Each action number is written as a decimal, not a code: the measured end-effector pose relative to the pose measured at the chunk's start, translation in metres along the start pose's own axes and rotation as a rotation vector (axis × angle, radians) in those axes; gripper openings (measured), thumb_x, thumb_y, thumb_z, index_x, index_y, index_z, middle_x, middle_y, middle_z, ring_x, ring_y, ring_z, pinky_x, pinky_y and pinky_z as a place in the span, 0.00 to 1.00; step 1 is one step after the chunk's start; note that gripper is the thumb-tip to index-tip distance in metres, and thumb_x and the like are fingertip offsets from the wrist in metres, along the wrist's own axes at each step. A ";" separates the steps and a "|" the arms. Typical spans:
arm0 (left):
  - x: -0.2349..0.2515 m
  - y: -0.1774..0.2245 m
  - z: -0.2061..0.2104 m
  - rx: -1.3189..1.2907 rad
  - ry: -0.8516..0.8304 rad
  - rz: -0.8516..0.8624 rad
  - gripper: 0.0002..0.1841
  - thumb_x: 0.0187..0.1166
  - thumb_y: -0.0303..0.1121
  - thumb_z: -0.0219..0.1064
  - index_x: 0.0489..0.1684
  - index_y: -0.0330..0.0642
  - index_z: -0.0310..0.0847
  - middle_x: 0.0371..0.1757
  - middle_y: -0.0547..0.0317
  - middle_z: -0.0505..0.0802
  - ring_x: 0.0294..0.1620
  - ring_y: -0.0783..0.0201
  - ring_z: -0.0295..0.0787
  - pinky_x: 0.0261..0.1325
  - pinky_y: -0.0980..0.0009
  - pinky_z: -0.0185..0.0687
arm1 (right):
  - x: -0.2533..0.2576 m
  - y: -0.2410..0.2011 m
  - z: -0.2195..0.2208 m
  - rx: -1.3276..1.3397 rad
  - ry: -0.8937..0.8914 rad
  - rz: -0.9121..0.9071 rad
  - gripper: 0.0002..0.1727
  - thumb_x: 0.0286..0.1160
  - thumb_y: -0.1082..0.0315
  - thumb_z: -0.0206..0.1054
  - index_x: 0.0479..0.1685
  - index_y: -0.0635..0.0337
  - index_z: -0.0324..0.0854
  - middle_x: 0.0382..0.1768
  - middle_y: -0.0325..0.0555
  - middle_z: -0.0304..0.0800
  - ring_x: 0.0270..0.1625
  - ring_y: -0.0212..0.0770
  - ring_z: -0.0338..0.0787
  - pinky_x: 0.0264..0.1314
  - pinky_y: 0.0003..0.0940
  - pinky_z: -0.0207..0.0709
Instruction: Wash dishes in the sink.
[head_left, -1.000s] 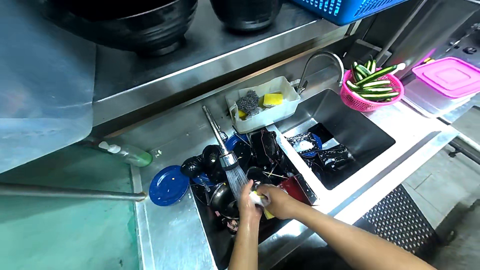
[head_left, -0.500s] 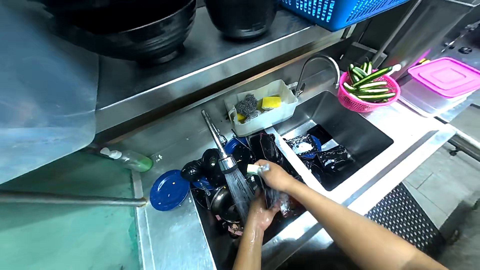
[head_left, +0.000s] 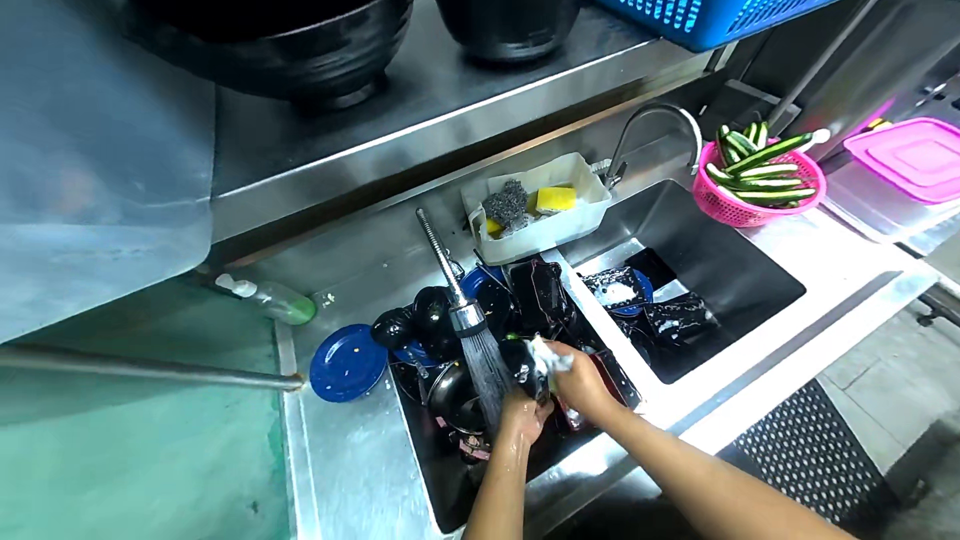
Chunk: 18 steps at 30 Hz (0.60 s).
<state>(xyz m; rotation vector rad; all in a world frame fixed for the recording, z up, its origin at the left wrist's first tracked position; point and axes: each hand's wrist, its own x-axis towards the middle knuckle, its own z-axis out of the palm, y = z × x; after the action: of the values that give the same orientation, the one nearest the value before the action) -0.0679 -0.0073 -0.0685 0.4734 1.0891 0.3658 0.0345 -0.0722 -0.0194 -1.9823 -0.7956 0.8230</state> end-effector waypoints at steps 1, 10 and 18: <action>0.003 0.001 -0.002 -0.027 -0.003 0.007 0.07 0.93 0.31 0.47 0.54 0.41 0.70 0.33 0.54 0.83 0.24 0.64 0.77 0.23 0.69 0.76 | -0.001 0.001 -0.002 -0.019 -0.047 0.026 0.16 0.85 0.68 0.59 0.64 0.57 0.87 0.55 0.49 0.93 0.58 0.43 0.91 0.69 0.49 0.82; 0.001 -0.022 0.001 0.727 0.049 0.431 0.24 0.89 0.47 0.61 0.67 0.33 0.79 0.46 0.43 0.92 0.45 0.53 0.92 0.54 0.51 0.90 | 0.000 0.035 -0.022 -0.038 0.064 0.094 0.31 0.79 0.64 0.70 0.82 0.53 0.69 0.63 0.56 0.88 0.59 0.53 0.91 0.63 0.62 0.85; 0.026 0.003 -0.137 1.755 0.427 0.073 0.22 0.81 0.48 0.62 0.65 0.46 0.86 0.66 0.42 0.89 0.66 0.40 0.88 0.61 0.36 0.84 | 0.009 0.116 -0.134 0.110 0.722 0.503 0.29 0.77 0.69 0.67 0.78 0.64 0.66 0.61 0.68 0.83 0.56 0.63 0.88 0.56 0.68 0.81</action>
<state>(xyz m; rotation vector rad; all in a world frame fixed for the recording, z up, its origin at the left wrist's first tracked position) -0.1806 0.0344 -0.1386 2.0373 1.6202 -0.5941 0.1705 -0.1782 -0.0615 -2.1832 0.1686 0.3414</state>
